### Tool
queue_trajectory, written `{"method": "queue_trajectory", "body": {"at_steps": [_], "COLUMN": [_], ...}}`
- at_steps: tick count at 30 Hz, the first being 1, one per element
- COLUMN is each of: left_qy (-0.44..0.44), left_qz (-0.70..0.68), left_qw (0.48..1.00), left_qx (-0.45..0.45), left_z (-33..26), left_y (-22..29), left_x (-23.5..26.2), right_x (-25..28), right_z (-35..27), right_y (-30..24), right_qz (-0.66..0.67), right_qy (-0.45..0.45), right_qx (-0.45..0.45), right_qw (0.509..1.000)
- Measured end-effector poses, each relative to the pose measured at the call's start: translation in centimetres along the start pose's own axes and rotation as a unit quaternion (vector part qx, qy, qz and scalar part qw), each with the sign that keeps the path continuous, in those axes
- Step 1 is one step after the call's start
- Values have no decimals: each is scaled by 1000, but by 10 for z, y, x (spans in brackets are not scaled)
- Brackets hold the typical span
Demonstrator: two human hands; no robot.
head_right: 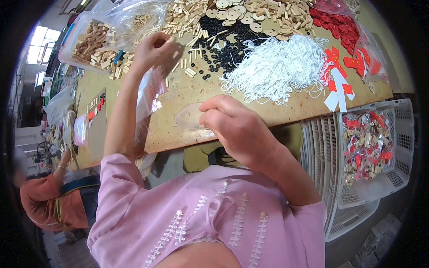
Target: The person assembles small craft kits by picking wooden pieces, black beads, and white strings from a table, then placing them into small clear plastic bags. The person also adds a small red flag-shaped item to each bag before sealing it.
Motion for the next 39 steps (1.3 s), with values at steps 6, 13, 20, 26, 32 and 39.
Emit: {"method": "queue_trajectory", "body": {"at_steps": [6,13,20,26,32,39], "left_qy": [-148,-114,-142,-256,-276,-223], "left_qz": [-389,-213,103,175,199,-179], "left_qw": [900,959,970,941,938,958], "left_qx": [-126,-148,-170,-133,-69,12], "left_z": [-129,-166,-87,-60,-67,-106], "left_y": [101,108,66,51,52,70], "left_x": [7,-11,-44,-65,-61,-25], "right_x": [-7,-15,-14,-6,-3,3], "right_z": [15,18,5,-3,-5,6], "right_y": [1,-7,-11,-11,-6,-11], "right_qz": [-59,-23,-10,-5,-21,-85], "right_qy": [-26,-28,-40,-41,-36,-33], "right_qx": [-15,-18,-13,-9,-17,-4], "right_qw": [998,999,999,999,999,996]}}
Point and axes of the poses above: each hand's wrist, its own z-axis towards the middle knuckle, its own x-axis out of the back of the hand, y = z × x, the point moved 9 cm from there along z, towards the middle knuckle, and after that the axes turned 10 degrees about x, right-handed, at the moved point
